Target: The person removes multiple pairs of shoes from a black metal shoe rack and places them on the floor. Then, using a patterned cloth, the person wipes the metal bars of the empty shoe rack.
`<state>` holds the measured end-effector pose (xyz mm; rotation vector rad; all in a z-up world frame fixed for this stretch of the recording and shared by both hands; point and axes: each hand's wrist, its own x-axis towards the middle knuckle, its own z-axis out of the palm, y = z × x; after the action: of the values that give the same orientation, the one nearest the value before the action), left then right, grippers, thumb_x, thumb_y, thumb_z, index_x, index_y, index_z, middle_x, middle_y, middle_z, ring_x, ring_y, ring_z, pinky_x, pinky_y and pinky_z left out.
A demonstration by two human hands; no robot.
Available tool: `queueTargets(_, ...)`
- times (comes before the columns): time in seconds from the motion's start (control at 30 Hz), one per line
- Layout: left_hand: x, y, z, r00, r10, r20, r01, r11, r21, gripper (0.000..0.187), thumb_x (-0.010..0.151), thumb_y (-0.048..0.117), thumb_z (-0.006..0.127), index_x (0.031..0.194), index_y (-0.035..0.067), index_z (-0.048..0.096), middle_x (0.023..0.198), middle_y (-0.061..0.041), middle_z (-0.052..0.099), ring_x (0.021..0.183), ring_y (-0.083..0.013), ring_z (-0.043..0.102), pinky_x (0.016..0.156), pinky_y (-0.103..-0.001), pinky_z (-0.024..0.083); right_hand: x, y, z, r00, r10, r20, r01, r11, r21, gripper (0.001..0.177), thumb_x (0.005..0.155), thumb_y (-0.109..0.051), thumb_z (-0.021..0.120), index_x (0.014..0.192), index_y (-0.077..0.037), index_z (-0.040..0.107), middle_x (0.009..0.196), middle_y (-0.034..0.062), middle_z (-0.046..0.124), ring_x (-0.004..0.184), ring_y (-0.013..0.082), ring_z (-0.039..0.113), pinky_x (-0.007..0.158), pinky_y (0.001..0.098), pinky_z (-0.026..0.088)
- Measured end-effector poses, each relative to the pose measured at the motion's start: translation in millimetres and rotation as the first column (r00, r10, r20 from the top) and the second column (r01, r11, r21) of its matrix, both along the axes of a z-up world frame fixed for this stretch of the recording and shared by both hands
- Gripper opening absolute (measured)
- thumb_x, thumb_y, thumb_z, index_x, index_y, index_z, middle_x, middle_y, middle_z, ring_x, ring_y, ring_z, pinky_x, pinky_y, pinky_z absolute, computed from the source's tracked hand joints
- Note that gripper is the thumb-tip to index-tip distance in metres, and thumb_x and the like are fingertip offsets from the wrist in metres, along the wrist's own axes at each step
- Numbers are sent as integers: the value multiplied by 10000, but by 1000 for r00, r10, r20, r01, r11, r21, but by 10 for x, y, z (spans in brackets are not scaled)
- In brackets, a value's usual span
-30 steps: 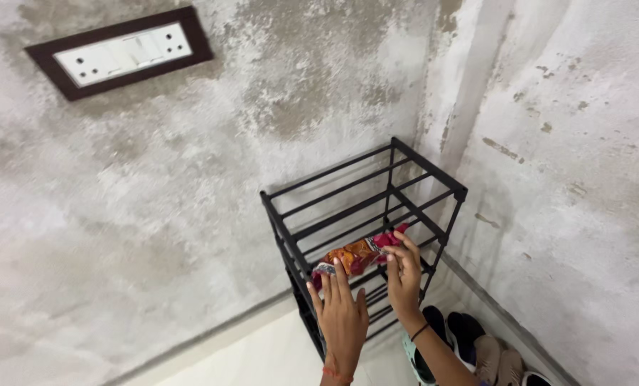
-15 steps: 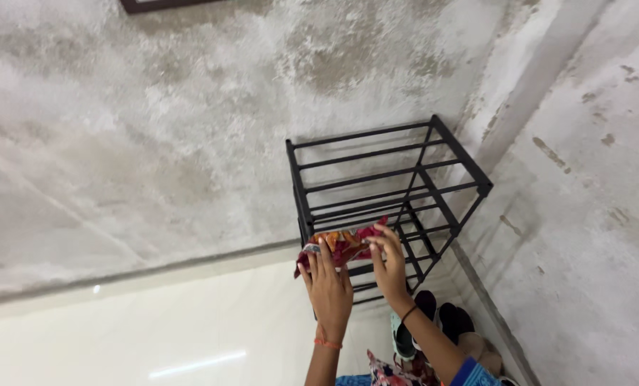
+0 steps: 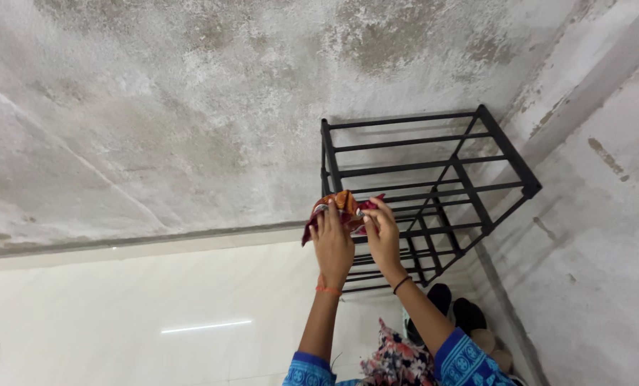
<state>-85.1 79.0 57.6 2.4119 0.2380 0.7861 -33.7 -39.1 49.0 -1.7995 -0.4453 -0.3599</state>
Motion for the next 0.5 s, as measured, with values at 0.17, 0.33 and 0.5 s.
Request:
queueTargets(0.17,352,272,-319,993,-119,12,118,993,26,694,930,131,607,1552,-10,333,1470,-216,551,1388,-450,460,1116,-623,344,182,325,-162,996,-89,-24,82,971,-226,407,934,-94,662,1315,28,588,1597,165,413,1257,316,603,960,352,560)
queueTargets(0.33,377,415,-583,947,-318,-38,308,938,-160,622,1010,143,567,1561,-43,344,1389,-262,591,1315,-456,531,1071,-580,413,-115,471,-403,998,-64,-20,55,951,-304,621,938,-72,603,1514,39,399,1664,249,206,1478,409,345,1032,431,507)
queueTargets(0.5,338,552,-517,890,-453,54,454,865,-213,569,1001,60,499,1539,-78,375,1335,-282,626,1271,-426,583,1120,-538,400,-165,700,-432,945,-154,289,291,801,-524,592,931,-130,640,1468,35,455,1653,252,272,1512,432,308,1222,589,269)
